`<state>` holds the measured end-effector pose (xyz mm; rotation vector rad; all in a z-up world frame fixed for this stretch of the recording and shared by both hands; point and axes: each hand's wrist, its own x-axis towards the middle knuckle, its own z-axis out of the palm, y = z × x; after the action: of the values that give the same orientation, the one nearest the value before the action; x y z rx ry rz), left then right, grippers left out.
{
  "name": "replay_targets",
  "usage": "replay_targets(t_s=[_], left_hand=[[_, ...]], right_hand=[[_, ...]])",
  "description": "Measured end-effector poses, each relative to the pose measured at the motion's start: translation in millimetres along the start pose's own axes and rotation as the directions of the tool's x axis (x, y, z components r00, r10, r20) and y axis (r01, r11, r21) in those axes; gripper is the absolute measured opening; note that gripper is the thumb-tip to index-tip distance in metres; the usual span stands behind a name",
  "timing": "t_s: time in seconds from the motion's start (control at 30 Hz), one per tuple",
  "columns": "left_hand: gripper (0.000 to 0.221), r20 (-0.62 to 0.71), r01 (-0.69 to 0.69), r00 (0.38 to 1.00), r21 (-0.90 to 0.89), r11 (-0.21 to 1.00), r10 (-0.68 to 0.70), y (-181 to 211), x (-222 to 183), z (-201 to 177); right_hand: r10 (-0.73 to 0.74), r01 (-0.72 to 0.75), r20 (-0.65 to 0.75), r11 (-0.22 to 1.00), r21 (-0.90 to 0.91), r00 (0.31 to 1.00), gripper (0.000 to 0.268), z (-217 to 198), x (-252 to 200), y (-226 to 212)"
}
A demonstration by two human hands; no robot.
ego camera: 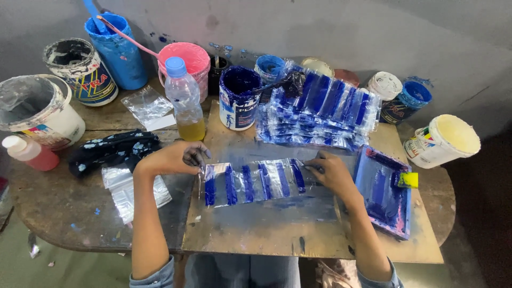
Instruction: Manual screen printing of blue ink onto small clear plastic bags using a sponge and a small frame.
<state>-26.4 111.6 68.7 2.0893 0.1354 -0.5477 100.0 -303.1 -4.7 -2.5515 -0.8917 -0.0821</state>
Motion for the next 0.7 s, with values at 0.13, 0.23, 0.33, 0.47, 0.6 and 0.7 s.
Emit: replay_targets(t_s=[0.13, 0.23, 0.33, 0.47, 0.6, 0.7], left_hand=[[0.059, -0.046, -0.088, 0.995, -0.045, 0.995, 0.086, 10.1, -4.2, 6.8], [0.05, -0.142, -0.212, 0.967, 0.017, 0.977, 0.212, 21.2, -1.9, 23.9], [0.035, -0.214, -0.407, 0.879, 0.132, 0.904, 0.427, 33.5, 13.6, 49.7], [0.027, -0.27, -0.539, 0.675, 0.455, 0.709, 0.687, 58.7, 40.6, 85.8], [0.037, -0.18, -0.372, 0.457, 0.851, 0.371, 0.871, 21.7, 140.1, 122.4], [0.036, -0.176, -0.248, 0.392, 0.925, 0.288, 0.903, 51.8, 159.2, 123.1]], right_hand=[[0.01, -0.01, -0.044, 1.0, -0.018, 0.999, 0.015, 0.6, -4.0, 19.0], [0.002, -0.008, -0.151, 0.999, -0.042, 0.989, 0.018, -9.2, -6.5, 39.6], [0.102, -0.094, -0.278, 0.995, 0.043, 0.955, 0.015, -43.5, -14.2, 27.8], [0.208, -0.151, -0.488, 0.977, 0.152, 0.848, 0.017, -73.2, -26.4, 30.7], [0.175, -0.192, -0.573, 0.981, 0.03, 0.801, 0.023, -98.7, -35.1, 74.5], [0.156, -0.213, -0.572, 0.976, -0.033, 0.805, 0.03, -114.6, -34.9, 103.7]])
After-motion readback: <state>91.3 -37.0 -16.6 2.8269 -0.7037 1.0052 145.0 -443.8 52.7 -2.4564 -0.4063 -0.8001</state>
